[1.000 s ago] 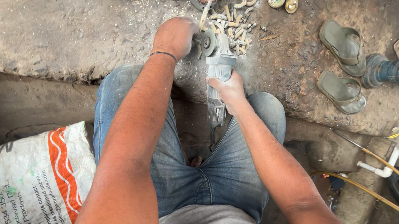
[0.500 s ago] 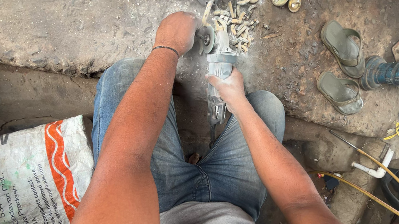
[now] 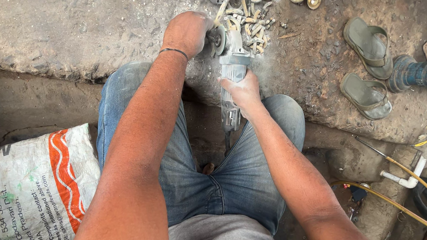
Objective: The person uses an angle grinder to cut metal springs into smaller pieces. They hold the springs with one hand and operate the grinder with the other, creating sparks as they cut through the metal.
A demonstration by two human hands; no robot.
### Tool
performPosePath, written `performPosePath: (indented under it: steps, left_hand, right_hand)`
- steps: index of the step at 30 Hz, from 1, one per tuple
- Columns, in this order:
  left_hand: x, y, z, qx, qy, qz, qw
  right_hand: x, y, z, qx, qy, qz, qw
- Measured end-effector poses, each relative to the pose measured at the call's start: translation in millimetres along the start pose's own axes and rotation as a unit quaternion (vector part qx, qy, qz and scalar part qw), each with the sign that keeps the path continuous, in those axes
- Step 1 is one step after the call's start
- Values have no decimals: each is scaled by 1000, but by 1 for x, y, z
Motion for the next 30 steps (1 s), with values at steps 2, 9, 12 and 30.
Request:
performPosePath:
  steps: [2,9,12,30]
  left_hand:
    - [1,2,-1,-15,9,13,1000]
    - [-3,-10,17,-15,2,-24,1000]
    - [-10,-24,29,8,-5,-60,998]
    - [19,-10,17,-69,-2,154,986]
  right_hand:
    - [-1,-1,1,-19,-8,10,1000]
    - [5,-4,5,160,38,-47,985]
    - [14,-7,18,243,14,-49,969]
    - [20,-14,37,270,3,-29,962]
Point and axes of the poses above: each hand's wrist, its own x-axis towards the middle knuckle, its own z-axis out of the back of the hand, y = z × x, the point moved 3 cm from there along x, towards the middle knuckle, and after that the axes turned 8 degrees about -x, right-handed, at the moved point
